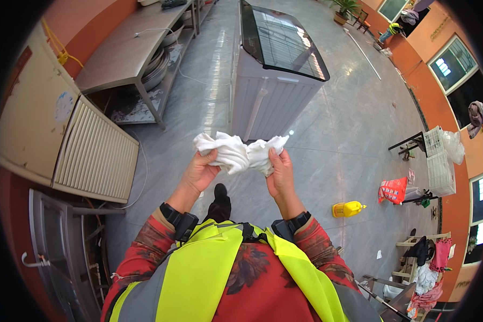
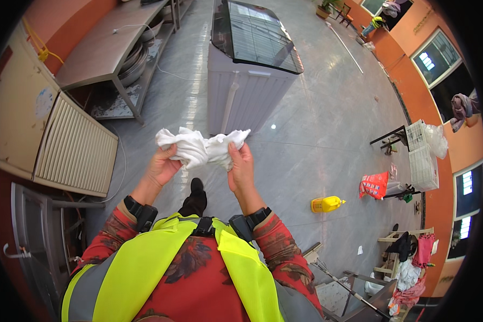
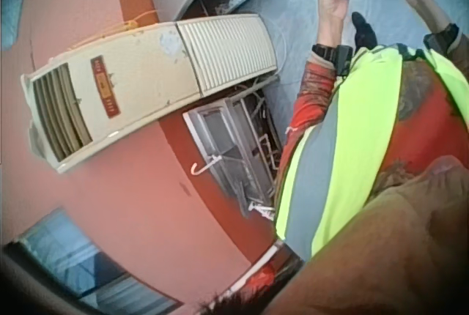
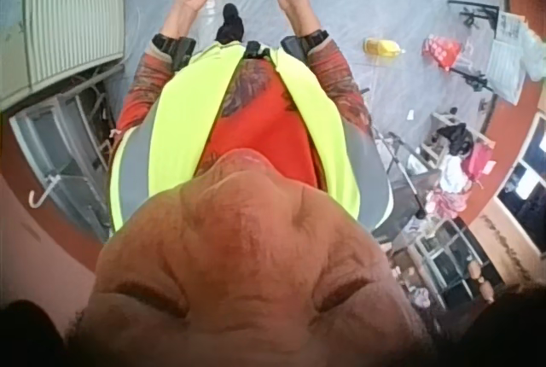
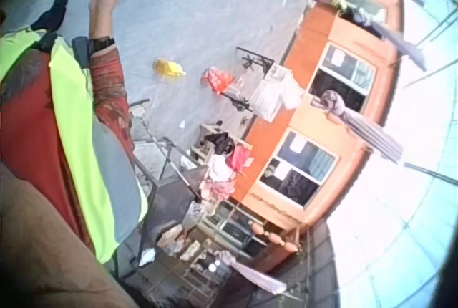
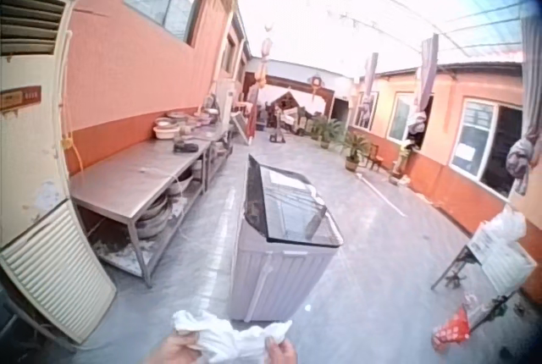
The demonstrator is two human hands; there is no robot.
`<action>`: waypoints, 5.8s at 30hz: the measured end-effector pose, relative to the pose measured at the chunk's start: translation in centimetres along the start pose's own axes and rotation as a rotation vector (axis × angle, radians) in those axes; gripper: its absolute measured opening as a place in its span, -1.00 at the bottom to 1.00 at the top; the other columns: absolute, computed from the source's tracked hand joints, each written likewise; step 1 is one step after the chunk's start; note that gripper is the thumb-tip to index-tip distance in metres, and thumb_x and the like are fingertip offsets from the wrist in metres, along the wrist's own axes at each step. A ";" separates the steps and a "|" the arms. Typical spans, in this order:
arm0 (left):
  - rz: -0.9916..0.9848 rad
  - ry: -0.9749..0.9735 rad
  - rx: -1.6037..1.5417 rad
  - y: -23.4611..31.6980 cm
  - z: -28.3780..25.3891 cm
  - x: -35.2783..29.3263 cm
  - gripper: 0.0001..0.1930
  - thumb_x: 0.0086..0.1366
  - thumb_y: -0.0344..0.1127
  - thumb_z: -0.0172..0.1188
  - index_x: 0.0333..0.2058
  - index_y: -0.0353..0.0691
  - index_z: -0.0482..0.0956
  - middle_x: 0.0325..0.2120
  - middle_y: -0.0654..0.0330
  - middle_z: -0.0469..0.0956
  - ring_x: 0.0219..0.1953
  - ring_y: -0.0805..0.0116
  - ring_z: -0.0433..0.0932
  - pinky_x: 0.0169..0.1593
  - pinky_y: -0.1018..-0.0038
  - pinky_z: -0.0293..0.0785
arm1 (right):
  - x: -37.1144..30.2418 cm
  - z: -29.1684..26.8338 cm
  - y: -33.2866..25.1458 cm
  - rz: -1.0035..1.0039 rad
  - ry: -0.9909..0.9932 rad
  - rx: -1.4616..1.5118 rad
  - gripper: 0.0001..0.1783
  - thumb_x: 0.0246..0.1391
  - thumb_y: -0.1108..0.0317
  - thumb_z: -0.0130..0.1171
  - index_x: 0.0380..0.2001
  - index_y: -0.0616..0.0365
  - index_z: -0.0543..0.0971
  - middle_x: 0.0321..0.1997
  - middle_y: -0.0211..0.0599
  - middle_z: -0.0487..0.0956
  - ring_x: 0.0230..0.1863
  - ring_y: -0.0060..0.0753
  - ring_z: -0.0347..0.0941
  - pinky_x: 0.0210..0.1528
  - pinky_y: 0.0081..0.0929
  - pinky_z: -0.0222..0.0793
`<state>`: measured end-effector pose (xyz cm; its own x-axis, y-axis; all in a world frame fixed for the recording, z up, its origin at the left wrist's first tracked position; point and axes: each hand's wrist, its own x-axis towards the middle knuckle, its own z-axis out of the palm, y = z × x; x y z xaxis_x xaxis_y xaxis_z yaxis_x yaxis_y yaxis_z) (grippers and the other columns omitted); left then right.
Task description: The person wrings out a white cloth in a metal basin, then wipes the top surface of a washing machine. They repeat the wringing and wiping cycle, then retrieve a larger white cloth from a nearby table and wipe the washing machine again.
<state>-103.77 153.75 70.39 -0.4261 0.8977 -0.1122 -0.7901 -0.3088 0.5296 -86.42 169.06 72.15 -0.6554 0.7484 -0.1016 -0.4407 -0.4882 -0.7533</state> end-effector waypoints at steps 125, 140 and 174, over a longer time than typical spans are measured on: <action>0.830 0.075 1.847 16.2 21.5 65.8 -0.81 0.26 -0.42 0.25 -0.14 -0.25 0.66 -0.31 0.09 0.66 -0.26 0.26 0.64 -0.15 0.41 0.52 | 72.1 -1.7 -29.0 -0.765 -0.444 -1.034 -0.79 0.19 0.25 0.27 -0.19 0.12 0.69 -0.27 -0.16 0.66 -0.22 -0.15 0.54 -0.13 -0.33 0.44; 0.457 -0.238 1.919 -0.6 10.6 60.8 -0.65 0.13 -0.44 0.33 -0.07 -0.14 0.59 -0.16 0.17 0.56 0.03 0.06 0.43 0.14 0.20 0.30 | 59.7 -13.0 -15.9 -0.369 -0.542 -1.290 -0.83 0.05 0.31 0.35 -0.37 0.13 0.59 -0.33 -0.22 0.60 -0.20 -0.03 0.50 -0.16 -0.17 0.41; 0.437 -0.018 1.529 2.5 16.1 60.0 -0.85 0.19 -0.60 0.21 -0.26 -0.30 0.54 -0.27 0.16 0.51 -0.24 0.38 0.51 -0.16 0.48 0.46 | 61.0 -5.9 -26.2 0.327 -0.276 -0.431 -0.62 0.14 0.59 0.24 0.04 0.27 0.49 -0.08 -0.21 0.61 -0.09 -0.39 0.58 -0.07 -0.46 0.55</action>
<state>-124.20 211.88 78.49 -0.4780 0.8351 0.2723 0.5593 0.0503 0.8274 -111.19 230.14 81.87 -0.8751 0.4184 -0.2432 0.0603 -0.4042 -0.9127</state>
